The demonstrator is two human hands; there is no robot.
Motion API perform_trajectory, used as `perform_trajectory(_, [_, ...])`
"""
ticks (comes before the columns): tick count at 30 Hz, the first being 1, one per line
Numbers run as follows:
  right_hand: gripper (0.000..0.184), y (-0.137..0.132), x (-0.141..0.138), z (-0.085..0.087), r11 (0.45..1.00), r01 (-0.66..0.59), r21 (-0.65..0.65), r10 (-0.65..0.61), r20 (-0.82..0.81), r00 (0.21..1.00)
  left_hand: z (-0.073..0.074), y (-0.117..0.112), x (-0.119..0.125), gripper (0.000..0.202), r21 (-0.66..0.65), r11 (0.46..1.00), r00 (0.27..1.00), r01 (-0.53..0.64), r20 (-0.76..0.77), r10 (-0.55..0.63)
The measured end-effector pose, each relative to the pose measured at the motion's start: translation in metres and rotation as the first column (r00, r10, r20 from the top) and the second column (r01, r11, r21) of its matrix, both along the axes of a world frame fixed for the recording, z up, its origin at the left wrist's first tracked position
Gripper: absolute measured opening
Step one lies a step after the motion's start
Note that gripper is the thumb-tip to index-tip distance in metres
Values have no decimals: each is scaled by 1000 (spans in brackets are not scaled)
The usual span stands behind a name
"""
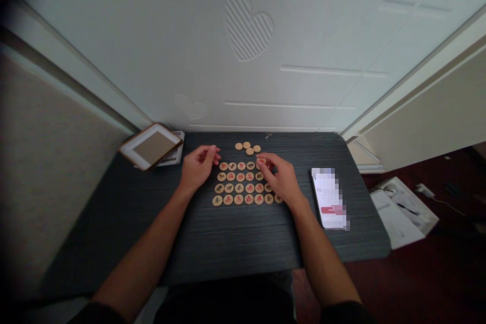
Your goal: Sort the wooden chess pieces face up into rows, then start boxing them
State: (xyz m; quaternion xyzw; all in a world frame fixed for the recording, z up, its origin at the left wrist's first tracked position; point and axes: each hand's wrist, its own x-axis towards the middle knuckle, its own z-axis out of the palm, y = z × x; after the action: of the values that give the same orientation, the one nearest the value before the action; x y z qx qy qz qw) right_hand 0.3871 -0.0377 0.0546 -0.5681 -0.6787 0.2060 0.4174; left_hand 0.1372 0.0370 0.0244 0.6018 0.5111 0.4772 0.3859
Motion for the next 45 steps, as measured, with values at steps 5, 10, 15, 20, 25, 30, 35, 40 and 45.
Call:
perform_trajectory(5, [28, 2, 2, -4, 1000, -5, 14, 6, -65, 998, -8, 7, -4, 36, 32, 995, 994, -96, -40, 97])
perform_trajectory(10, [33, 5, 3, -12, 1000, -23, -19, 19, -200, 980, -11, 3, -3, 35, 48, 997, 992, -63, -109, 68])
perform_trajectory(15, [40, 8, 5, -20, 990, -94, -107, 42, -412, 910, -11, 5, -6, 37, 44, 997, 995, -70, -62, 72])
perform_trajectory(20, [47, 8, 5, -21, 978, -113, -177, 17, -467, 884, -9, 5, -6, 41, 34, 997, 996, -74, -43, 76])
perform_trajectory(25, [46, 9, 6, -21, 978, -100, -182, 11, -437, 900, -8, 5, -6, 41, 28, 997, 997, -72, -33, 73])
perform_trajectory(30, [39, 12, 11, -22, 993, -15, -118, -31, -380, 924, -6, 5, -6, 41, 24, 995, 995, -95, -27, 96])
perform_trajectory(35, [38, 12, 17, -19, 993, 72, -93, -98, -315, 944, -6, 5, -6, 41, 24, 996, 996, -82, -26, 82])
perform_trajectory(40, [38, 12, 24, -19, 988, 135, -78, -151, -246, 957, -7, 6, -7, 41, 25, 997, 996, -79, -30, 80])
perform_trajectory(45, [36, 12, 27, -13, 986, 142, -83, -157, -213, 964, -8, 7, -6, 42, 23, 996, 996, -84, -26, 84])
